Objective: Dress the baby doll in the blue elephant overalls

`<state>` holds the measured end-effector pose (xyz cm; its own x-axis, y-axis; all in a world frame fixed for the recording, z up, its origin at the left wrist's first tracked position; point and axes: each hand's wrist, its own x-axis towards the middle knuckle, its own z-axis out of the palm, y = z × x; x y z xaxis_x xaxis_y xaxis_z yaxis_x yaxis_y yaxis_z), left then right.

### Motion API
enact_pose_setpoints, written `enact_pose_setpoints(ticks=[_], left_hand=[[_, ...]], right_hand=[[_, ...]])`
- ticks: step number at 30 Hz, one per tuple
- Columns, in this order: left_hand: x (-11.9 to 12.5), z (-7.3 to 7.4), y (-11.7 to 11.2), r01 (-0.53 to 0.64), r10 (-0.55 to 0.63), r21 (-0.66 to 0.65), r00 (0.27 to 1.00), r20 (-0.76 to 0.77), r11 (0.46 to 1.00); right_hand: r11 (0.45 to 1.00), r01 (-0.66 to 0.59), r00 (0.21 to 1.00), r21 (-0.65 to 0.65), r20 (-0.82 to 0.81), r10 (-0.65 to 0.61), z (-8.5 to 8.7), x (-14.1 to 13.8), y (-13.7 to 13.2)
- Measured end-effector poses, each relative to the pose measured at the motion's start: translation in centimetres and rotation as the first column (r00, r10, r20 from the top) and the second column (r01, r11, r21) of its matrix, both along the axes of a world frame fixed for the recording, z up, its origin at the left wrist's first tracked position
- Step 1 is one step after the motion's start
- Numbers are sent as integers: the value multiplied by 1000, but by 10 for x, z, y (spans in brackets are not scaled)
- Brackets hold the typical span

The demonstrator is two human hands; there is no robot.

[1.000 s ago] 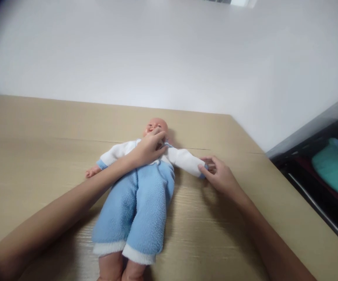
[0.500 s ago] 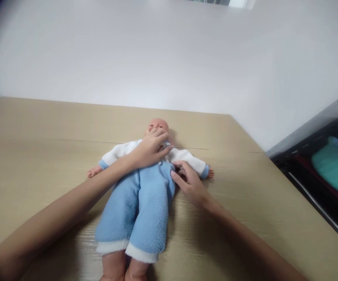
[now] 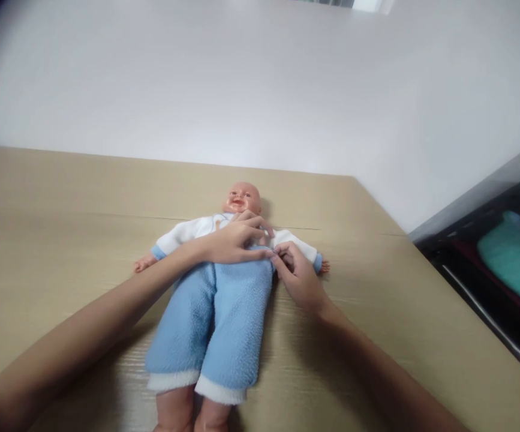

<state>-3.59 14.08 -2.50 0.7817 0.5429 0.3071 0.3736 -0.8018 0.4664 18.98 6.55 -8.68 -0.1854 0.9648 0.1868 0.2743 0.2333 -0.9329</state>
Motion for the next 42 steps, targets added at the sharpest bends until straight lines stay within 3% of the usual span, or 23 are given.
enact_pose_setpoints(ticks=[4, 8, 12, 15, 19, 22, 25, 28, 32, 35, 39, 42], left_hand=[[-1, 1, 1, -12, 11, -57, 1000, -8, 998], [3, 7, -6, -6, 7, -58, 1000, 6, 998], [8, 12, -17, -43, 42, -8, 994, -100, 999], [11, 12, -20, 2, 1, 22, 990, -141, 1000], [13, 8, -18, 35, -32, 15, 992, -124, 999], [14, 6, -16, 54, -56, -41, 997, -60, 998], [15, 6, -15, 47, -43, -147, 999, 26, 988], [16, 5, -14, 44, -23, -251, 996, 86, 967], [17, -1, -14, 29, -7, -216, 995, 104, 976], [17, -4, -14, 30, -15, -168, 996, 93, 985], [16, -3, -14, 35, -27, -71, 993, 118, 997], [15, 1, -14, 19, -13, -42, 989, 148, 999]], right_hand=[[993, -4, 953, 122, 301, -33, 1, 12, -6], [993, -73, 949, 97, 313, 39, 1, 17, -8], [981, -97, 942, 168, 334, 36, -3, 10, -11], [988, -86, 966, 130, 254, 51, -8, 6, -13], [992, -119, 993, -51, -13, 118, -17, 5, -11], [981, -169, 977, -99, -149, 153, -21, 5, -5], [967, -221, 964, -129, -182, 196, -20, 4, -1], [967, -240, 967, -81, -111, 230, -20, 3, 0], [992, -82, 975, 97, 214, 60, -19, 3, -4], [930, -77, 877, 359, 468, -108, -10, 9, -9], [811, -80, 743, 580, 576, -340, 3, 29, -6], [803, -68, 696, 592, 605, -386, 5, 48, 3]])
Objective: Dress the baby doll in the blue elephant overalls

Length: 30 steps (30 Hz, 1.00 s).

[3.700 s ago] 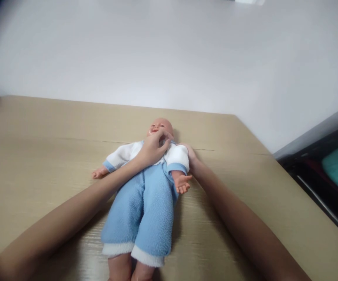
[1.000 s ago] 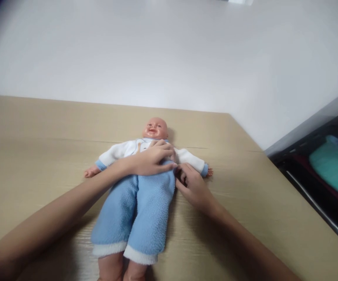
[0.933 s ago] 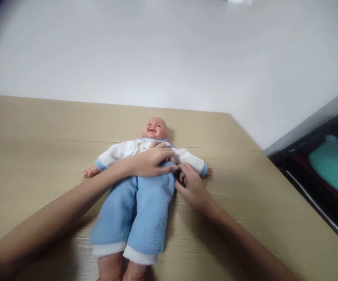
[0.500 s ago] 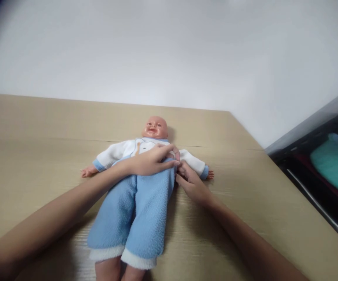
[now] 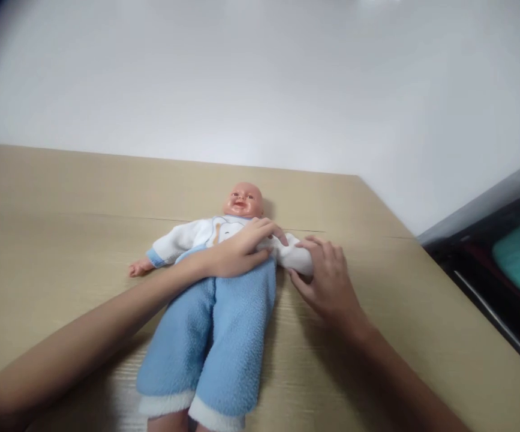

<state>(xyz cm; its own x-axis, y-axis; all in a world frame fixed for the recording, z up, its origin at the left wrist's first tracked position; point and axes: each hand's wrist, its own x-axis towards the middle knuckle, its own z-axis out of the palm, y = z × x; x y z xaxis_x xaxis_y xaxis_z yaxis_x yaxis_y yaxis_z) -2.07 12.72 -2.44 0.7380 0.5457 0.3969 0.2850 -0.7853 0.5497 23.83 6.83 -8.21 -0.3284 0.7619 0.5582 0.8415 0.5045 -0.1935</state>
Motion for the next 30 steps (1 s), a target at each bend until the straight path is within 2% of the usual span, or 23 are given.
enact_pose_setpoints(ticks=[5, 8, 12, 13, 15, 17, 19, 21, 22, 23, 25, 27, 30], left_hand=[[0, 5, -1, 28, -29, 39, 999, 17, 999], [0, 4, -1, -3, 3, 50, 1000, 5, 999], [0, -2, -1, -13, 13, 58, 1000, -1, 998], [1, -4, -2, -5, 7, 65, 1000, -24, 998], [1, -6, -3, 7, 0, 85, 996, -85, 996], [1, -8, -3, 13, 1, 113, 992, -129, 994], [2, -9, -3, 11, 6, 129, 991, -133, 992], [2, -10, -1, -12, 25, 114, 994, -110, 993], [2, -10, 0, -26, 35, 98, 995, -92, 995], [1, -10, 0, -37, 43, 79, 996, -75, 996], [0, -11, 2, -48, 50, 48, 998, -33, 998], [-1, -11, 3, -52, 51, 22, 998, 27, 998], [-5, -13, 4, -63, 67, -36, 990, 125, 997]], right_hand=[[961, -39, 992, -275, -126, 5, 1, 24, 11], [956, -25, 980, -291, -197, -34, 11, 21, 8], [959, 50, 919, -279, -364, -154, 25, -3, -12], [952, 36, 893, -305, -418, -168, 27, -11, -17], [915, -72, 821, -397, -544, -171, 30, -26, -28], [838, -230, 723, -495, -663, -193, 32, -34, -33], [779, -344, 611, -525, -755, -239, 32, -34, -32], [796, -364, 516, -484, -816, -260, 27, -27, -25], [818, -344, 499, -460, -828, -256, 22, -23, -20], [840, -313, 516, -444, -822, -242, 17, -18, -15], [862, -250, 621, -441, -756, -206, 2, -13, -7], [863, -217, 711, -457, -679, -181, -13, -13, -3], [879, -188, 799, -439, -588, -123, -27, -21, -5]])
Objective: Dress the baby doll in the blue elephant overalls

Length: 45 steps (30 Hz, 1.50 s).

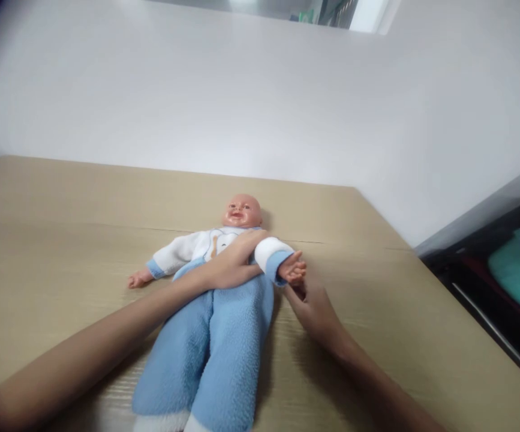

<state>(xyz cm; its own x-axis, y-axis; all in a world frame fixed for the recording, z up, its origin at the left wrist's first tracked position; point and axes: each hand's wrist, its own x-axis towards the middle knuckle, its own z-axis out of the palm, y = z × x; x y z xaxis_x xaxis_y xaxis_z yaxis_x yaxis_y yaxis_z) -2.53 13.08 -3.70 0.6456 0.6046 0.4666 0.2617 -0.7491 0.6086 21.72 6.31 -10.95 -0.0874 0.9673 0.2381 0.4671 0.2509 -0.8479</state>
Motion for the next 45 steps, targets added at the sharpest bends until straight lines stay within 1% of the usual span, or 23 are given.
enact_pose_setpoints(ticks=[3, 4, 6, 10, 13, 16, 19, 21, 24, 26, 28, 29, 31, 34, 37, 39, 40, 42, 45], left_hand=[[-3, -1, -1, -13, 19, -75, 997, 72, 997], [-4, -2, -1, -18, 27, -96, 996, 89, 995], [-6, -2, -2, -27, 43, -129, 992, 122, 991], [-11, -3, -4, -25, 55, -159, 981, 187, 987], [-15, -2, -5, -43, 87, -198, 971, 221, 979], [-21, 0, -8, -118, 191, -288, 952, 240, 950], [-30, 1, -11, -202, 331, -389, 895, 299, 899], [-36, 1, -12, -215, 407, -462, 835, 369, 860], [-44, -1, -12, -169, 494, -555, 704, 510, 814], [-47, -1, -10, -109, 524, -596, 616, 587, 796], [-49, -1, -9, -29, 535, -625, 551, 641, 780], [-49, 0, -9, 13, 536, -637, 528, 659, 771], [-51, 2, -9, 85, 531, -654, 510, 677, 751], [-56, 4, -10, 122, 559, -685, 484, 673, 718], [-65, 5, -10, 157, 615, -731, 442, 653, 664], [-70, 6, -9, 207, 628, -752, 439, 643, 625], [-72, 6, -9, 235, 630, -753, 428, 648, 615], [-75, 8, -8, 279, 631, -734, 381, 676, 619], [-79, 10, -5, 335, 630, -681, 264, 731, 651]], right_hand=[[984, -112, 976, 136, 202, 83, -3, -9, -6], [975, -154, 961, 162, 253, 110, -2, -12, -8], [961, -221, 939, 168, 303, 163, -1, -14, -11], [940, -300, 913, 165, 335, 233, 2, -16, -13], [935, -317, 908, 161, 337, 250, 5, -18, -14], [937, -312, 909, 156, 335, 247, 9, -20, -16], [943, -295, 919, 153, 315, 236, 12, -22, -17], [949, -278, 932, 147, 283, 228, 12, -25, -17], [959, -262, 953, 111, 184, 239, 14, -32, -17], [962, -268, 962, 49, 61, 265, 17, -39, -17], [956, -294, 952, -16, -90, 291, 24, -50, -17], [949, -312, 939, -39, -164, 302, 27, -56, -17], [933, -354, 901, -70, -293, 320, 36, -71, -14], [910, -402, 844, -99, -427, 326, 45, -92, -3], [894, -434, 814, -109, -473, 337, 49, -108, 12], [885, -451, 806, -112, -477, 350, 49, -116, 20], [881, -459, 800, -111, -482, 357, 49, -119, 23], [870, -483, 775, -100, -511, 372, 48, -126, 26], [848, -525, 707, -77, -594, 384, 47, -137, 26]])
